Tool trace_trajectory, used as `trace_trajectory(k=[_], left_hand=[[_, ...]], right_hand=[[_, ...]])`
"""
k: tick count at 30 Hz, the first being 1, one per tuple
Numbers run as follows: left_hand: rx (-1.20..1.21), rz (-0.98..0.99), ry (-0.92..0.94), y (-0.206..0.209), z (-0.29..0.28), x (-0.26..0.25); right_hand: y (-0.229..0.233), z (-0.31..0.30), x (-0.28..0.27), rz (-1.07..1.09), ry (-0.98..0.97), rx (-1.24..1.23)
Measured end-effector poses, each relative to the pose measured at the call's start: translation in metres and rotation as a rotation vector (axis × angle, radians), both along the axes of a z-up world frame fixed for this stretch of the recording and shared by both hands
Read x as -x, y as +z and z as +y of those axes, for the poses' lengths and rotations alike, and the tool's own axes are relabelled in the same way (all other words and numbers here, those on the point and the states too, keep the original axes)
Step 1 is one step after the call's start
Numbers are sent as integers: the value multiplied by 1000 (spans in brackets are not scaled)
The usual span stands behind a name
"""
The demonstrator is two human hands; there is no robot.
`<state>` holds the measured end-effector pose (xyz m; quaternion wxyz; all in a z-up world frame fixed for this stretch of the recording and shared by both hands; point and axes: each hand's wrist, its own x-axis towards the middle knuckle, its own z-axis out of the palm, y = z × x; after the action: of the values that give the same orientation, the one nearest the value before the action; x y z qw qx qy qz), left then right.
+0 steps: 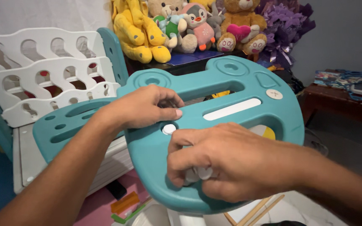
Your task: The person disassembles a child's plastic chair by removing white plastic fasteners from the teal side panels, then reassembles the chair by reinserting the fasteners and securing the panels back to the seat.
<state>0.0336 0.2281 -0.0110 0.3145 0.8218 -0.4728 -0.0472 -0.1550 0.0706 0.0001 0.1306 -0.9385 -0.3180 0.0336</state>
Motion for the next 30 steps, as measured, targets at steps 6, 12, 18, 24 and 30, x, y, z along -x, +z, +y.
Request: trace_trajectory(k=[6,12,18,24,30], left_hand=[[4,14,-10,-1,-3,0],[-7,-9,-8,0,-4,1],[20,22,-15,-5,-4,-4],[229,119,-186,-7,-9,-7],[640,852,-207,-3,-26,8]], right_hand=[[9,17,9,-48,-105,-22],[3,20,7,-82,-356,328],[8,-6,-1,-11,31,-94],[32,-29,-19,-451,210,-236],[23,-30,-69,-520,-160,-440]])
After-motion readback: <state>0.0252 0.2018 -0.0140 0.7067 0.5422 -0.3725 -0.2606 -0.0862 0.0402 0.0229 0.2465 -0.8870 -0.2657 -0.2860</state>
